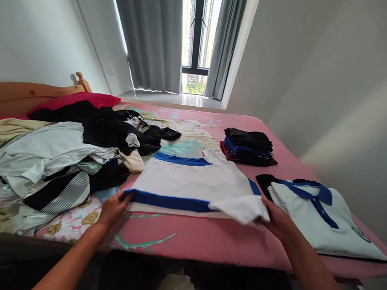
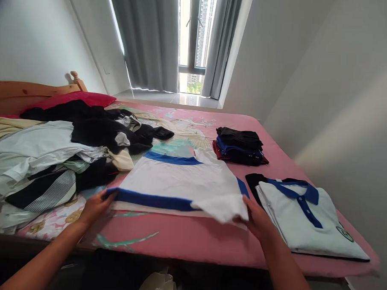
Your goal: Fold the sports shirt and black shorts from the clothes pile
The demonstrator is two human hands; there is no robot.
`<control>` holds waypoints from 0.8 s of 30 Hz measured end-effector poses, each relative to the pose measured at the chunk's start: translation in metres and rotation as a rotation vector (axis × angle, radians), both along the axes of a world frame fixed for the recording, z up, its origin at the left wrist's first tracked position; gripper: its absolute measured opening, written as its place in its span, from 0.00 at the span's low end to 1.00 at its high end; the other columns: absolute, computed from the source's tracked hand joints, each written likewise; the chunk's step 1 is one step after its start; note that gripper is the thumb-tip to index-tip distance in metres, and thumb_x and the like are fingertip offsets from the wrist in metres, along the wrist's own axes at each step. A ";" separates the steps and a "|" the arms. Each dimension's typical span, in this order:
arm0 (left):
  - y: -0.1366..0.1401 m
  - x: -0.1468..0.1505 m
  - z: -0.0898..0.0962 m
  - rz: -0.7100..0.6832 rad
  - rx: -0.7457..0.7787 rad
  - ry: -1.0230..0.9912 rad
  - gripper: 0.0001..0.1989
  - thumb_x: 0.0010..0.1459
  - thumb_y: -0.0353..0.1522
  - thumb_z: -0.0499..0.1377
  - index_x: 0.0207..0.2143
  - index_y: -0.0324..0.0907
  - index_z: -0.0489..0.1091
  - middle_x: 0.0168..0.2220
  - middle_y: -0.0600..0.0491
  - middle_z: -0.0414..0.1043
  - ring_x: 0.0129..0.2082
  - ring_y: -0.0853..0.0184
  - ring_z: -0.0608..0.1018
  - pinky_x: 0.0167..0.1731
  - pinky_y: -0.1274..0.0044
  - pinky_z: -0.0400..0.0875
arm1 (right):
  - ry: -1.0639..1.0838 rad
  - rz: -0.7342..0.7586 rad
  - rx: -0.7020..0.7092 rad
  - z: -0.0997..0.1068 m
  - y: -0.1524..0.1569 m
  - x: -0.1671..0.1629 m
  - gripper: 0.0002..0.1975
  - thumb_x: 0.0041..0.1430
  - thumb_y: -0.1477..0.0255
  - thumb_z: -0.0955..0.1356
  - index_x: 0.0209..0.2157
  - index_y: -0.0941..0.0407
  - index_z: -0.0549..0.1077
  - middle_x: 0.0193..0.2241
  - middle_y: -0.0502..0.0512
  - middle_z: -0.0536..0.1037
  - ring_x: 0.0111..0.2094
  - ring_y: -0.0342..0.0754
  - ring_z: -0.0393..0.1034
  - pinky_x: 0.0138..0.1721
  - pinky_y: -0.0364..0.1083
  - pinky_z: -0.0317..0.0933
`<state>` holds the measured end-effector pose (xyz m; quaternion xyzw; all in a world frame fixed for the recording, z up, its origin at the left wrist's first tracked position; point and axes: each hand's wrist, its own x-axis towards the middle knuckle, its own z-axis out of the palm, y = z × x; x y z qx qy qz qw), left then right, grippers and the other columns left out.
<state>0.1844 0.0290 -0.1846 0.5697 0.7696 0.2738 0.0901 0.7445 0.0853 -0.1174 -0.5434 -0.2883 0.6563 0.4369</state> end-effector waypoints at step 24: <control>0.001 0.006 0.047 0.195 -0.397 -0.644 0.17 0.60 0.38 0.55 0.47 0.38 0.66 0.46 0.49 0.68 0.42 0.63 0.74 0.40 0.67 0.72 | -0.639 0.223 -0.113 -0.076 0.009 0.034 0.24 0.45 0.56 0.70 0.41 0.55 0.66 0.22 0.48 0.71 0.15 0.40 0.64 0.13 0.38 0.51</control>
